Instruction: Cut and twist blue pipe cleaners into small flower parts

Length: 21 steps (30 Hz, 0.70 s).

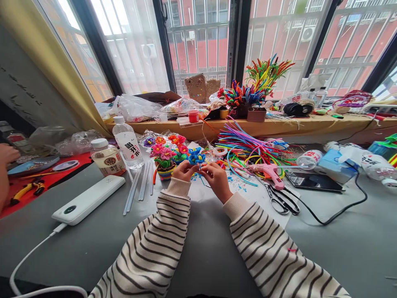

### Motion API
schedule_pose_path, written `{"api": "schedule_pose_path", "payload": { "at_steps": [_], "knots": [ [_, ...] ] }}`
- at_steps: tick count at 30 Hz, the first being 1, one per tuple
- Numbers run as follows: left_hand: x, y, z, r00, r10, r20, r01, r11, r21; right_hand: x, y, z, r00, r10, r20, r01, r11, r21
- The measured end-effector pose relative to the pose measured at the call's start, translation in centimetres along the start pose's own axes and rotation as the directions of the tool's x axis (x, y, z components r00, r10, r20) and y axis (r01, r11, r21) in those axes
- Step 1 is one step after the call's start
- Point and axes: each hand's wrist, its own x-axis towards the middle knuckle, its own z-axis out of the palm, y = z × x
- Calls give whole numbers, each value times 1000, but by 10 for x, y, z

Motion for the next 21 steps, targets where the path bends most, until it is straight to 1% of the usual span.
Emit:
{"api": "schedule_pose_path", "payload": {
  "at_steps": [2,5,8,12,17,19,21],
  "knots": [
    [-1,-1,0,999,-36,-10,36,999,-4,0,-1,1,1000,6,-3,-6,1000,-11],
    [-1,-3,1,994,-92,-52,91,996,-21,-1,-3,2,999,29,-39,-30,999,-34],
    [0,-4,2,982,-165,-91,156,983,-97,-2,-2,6,996,46,-78,-50,997,-51],
    [0,-2,3,961,-259,-102,236,952,-194,-3,-1,8,995,49,-84,-54,997,-56],
    [2,-1,5,939,-327,-110,279,908,-313,-2,-4,6,995,52,-89,-56,998,-38],
    [2,-2,5,935,-336,-113,284,900,-330,-2,-5,5,992,60,-107,-63,998,-27],
    [2,-2,5,940,-323,-109,275,907,-319,-2,-5,5,987,74,-140,-78,997,-19]
  ]
}}
